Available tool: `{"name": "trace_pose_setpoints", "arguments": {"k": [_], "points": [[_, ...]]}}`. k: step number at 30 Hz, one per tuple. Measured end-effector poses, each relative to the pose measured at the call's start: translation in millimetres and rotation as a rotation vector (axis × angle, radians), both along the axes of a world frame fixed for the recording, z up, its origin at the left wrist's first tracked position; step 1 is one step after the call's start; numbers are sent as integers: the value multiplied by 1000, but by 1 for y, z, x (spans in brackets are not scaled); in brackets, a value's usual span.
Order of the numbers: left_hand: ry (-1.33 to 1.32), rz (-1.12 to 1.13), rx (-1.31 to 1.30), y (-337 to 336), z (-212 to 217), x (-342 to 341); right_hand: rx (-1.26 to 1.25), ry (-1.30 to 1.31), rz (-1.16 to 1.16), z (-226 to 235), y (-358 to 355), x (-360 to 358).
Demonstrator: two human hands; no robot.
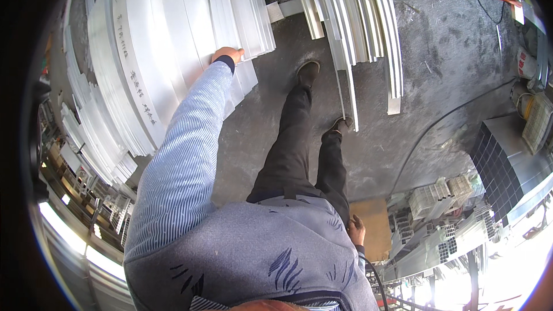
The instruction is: The person repeatedly picks up long white metal profiles from a stack, carries them to a machine, places them on the machine's surface, and returns to the stack. This cycle is repeated multiple times throughout the clip.
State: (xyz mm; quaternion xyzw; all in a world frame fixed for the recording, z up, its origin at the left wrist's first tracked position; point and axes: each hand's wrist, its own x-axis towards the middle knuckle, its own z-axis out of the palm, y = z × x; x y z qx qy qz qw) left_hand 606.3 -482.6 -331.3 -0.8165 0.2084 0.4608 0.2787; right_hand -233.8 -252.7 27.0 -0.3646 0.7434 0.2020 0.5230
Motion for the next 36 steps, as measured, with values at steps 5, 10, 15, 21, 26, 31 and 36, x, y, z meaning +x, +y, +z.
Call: {"name": "trace_pose_setpoints", "arguments": {"k": [5, 10, 15, 21, 26, 31, 36], "points": [[-30, -74, 171, -13, -4, -2, 71, 85, -259, 11, -21, 45], [-34, -188, 174, -15, -6, -4, 58, 90, -213, 10, -14, 57], [-172, -170, 97, -8, 0, -21, 44, 121, -101, 6, 3, 62], [-202, -150, 39, 0, 9, -39, 35, 84, -161, 2, 19, 64], [-98, -218, -45, 26, 34, -78, 48, 52, -206, -1, 27, 73], [110, -271, -106, 50, 74, -151, -54, -16, -333, -14, 58, 79], [458, -432, -368, 66, 90, -217, -133, -83, -490, -32, 109, 71]]}}
